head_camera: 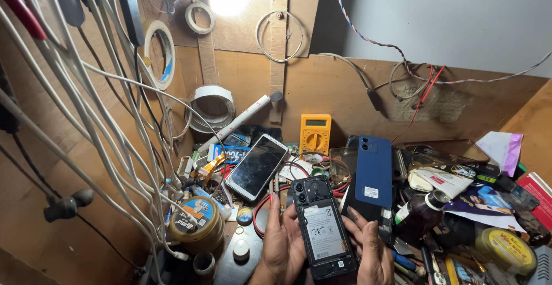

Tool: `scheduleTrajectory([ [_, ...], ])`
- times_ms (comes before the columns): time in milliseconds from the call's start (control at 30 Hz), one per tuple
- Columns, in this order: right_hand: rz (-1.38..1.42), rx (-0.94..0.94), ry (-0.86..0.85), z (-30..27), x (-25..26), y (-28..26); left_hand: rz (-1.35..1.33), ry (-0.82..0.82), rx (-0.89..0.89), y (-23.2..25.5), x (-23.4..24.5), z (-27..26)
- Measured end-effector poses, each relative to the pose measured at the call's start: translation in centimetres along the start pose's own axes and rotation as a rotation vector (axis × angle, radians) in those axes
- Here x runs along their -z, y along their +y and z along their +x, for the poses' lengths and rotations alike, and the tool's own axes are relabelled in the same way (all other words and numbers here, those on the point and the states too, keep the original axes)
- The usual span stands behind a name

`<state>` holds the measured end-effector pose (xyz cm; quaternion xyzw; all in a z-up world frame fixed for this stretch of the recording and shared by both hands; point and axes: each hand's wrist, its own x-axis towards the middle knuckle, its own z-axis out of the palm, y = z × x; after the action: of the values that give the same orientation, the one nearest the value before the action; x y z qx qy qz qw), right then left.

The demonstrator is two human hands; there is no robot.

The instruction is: The person holds a blue smartphone and a detached black screen assembly, comparing them side-by-side. They then use a prying tool to carefully separate the back cover from the blue smartphone, revealing the internal components including the battery and camera module.

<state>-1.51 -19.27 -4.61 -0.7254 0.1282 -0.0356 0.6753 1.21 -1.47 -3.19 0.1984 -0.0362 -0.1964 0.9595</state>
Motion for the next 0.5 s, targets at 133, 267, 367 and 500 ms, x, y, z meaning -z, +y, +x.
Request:
scheduleTrajectory([
  [133,-0.02,0.037,0.006,0.2,0.0,0.3,0.002,-0.049,-0.019,0.0,-0.2,0.0],
  [267,-0.027,0.034,-0.005,0.3,0.1,0.4,0.0,-0.035,-0.016,0.1,-0.2,-0.1],
  [367,-0.006,0.023,0.003,0.2,0.1,0.3,-0.001,0.011,-0.004,-0.1,0.2,0.0],
  [500,0.021,-0.004,0.004,0.0,0.0,-0.1,0.054,0.164,0.0,-1.0,1.6,0.5],
])
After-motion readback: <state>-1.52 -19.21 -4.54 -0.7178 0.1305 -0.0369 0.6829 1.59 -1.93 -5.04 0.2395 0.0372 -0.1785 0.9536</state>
